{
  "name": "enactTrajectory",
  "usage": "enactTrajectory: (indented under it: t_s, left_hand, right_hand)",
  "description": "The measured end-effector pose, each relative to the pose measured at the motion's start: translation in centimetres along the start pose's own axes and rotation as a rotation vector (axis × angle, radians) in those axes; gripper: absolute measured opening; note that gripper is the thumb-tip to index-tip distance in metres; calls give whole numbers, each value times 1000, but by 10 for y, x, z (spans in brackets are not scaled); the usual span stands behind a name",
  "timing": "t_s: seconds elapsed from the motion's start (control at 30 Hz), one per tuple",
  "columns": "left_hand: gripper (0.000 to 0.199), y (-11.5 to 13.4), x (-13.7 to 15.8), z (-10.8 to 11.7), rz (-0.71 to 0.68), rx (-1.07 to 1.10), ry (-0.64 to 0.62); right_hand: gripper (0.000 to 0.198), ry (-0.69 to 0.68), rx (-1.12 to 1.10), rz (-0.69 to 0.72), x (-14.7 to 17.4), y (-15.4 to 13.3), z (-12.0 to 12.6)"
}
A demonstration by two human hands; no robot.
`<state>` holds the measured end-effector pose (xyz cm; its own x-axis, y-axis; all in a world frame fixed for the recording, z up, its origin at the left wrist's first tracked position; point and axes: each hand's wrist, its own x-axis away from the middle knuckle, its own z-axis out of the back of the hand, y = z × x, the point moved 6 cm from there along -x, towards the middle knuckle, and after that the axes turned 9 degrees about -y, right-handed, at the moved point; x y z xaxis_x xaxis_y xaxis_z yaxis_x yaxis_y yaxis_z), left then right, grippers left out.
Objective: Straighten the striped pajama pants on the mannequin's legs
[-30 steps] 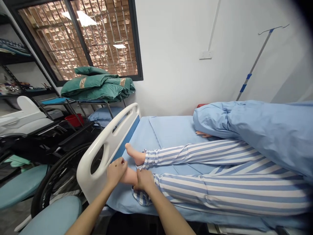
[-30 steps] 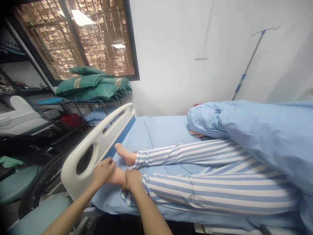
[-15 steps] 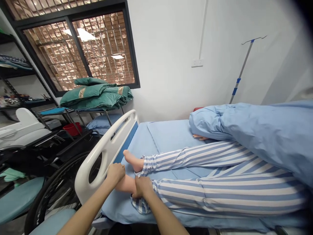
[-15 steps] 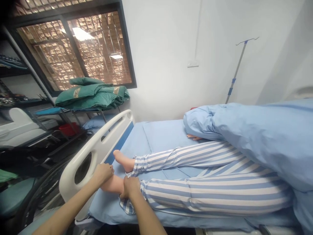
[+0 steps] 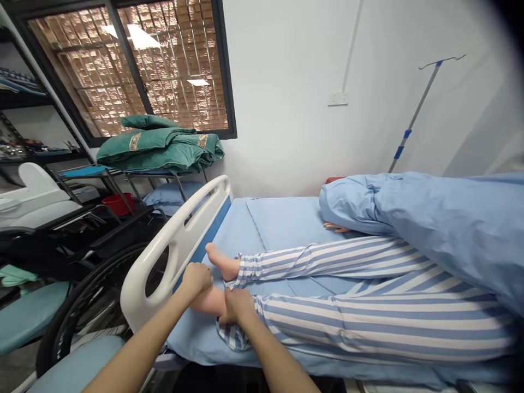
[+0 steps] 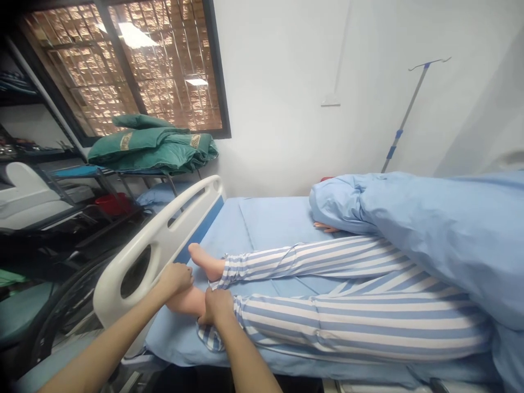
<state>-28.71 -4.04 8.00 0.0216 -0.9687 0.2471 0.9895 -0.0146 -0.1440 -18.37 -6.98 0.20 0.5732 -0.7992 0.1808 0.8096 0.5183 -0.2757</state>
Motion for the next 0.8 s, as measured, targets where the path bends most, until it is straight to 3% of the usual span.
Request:
enactTrajectory:
  t_s: [0.13,0.27,0.43,0.57,0.67,0.8]
  left_hand:
    - [39,0,14,9,74,-31,77]
    - [44,-11,27,13,243,45,219]
    - [38,-22,44,-2,420,173,349]
    - [39,-19,57,-15,429,215,478]
    - [39,-19,58,-14,412,174,465]
    - [36,-19,47,0,299,78,316]
  right_hand:
    - [64,-14,3,-29,1,0,-1]
    - [63,-11,7,-36,1,-1,-2]
    - [61,11,6,-29,3,-1,-1]
    - [60,11,8,-41,5,-1,0]
    - [61,-6,15,-52,5,-1,1]
    - [60,-12,16,-55,6,-2,3]
